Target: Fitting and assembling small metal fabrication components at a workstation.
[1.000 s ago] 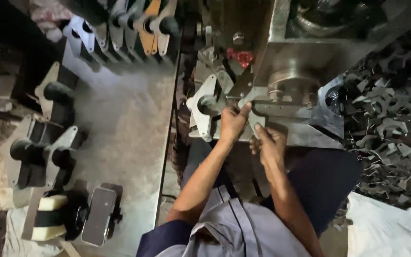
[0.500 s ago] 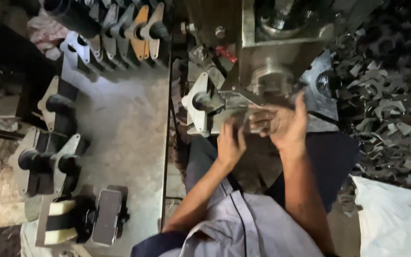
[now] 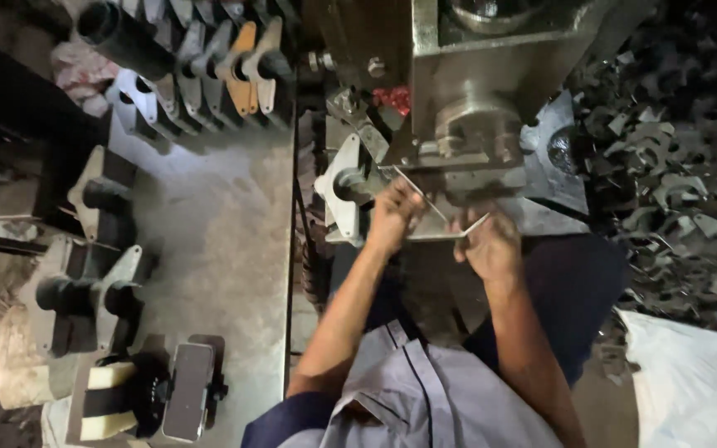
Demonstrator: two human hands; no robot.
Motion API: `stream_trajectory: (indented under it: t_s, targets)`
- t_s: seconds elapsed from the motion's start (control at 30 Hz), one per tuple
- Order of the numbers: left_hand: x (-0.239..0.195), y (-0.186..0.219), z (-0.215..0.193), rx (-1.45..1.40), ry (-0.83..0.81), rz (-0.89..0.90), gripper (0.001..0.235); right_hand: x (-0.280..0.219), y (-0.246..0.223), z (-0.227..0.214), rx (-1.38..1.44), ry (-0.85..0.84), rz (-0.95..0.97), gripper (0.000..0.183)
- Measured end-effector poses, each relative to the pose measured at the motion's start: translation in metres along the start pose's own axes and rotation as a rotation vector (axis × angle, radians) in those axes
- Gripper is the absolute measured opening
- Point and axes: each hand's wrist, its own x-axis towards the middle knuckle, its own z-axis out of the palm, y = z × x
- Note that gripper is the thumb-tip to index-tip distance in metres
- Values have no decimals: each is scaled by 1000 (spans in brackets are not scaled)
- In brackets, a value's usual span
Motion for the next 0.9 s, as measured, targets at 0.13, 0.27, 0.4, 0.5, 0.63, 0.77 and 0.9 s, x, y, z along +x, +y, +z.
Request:
stream_trajectory:
  t_s: [0.13, 0.27, 0.4, 0.5, 0.63, 0.77, 0.9]
  targets:
    - [-7, 15, 19, 23, 35, -171, 29, 4, 5, -14, -485, 176, -27, 14]
    - [-25, 41, 21, 463, 58, 44, 31, 39, -25, 6, -1329, 135, 43, 14]
    - [-38, 61, 7, 694, 96, 202, 22, 45, -33, -4, -1542, -33, -29, 28]
    - [-42, 82, -12, 825, 206, 216, 20, 45, -31, -7, -1443, -54, -75, 38]
    - [-24, 109, -40, 1130, 364, 431, 45, 43, -27, -13, -1553, -48, -108, 29]
    - [-5, 89, -93, 1324, 507, 33, 52, 53, -43, 14, -1539, 164, -26, 40]
    - [10, 79, -117, 1215, 413, -433, 55, 52, -53, 24, -1627, 297, -149, 61]
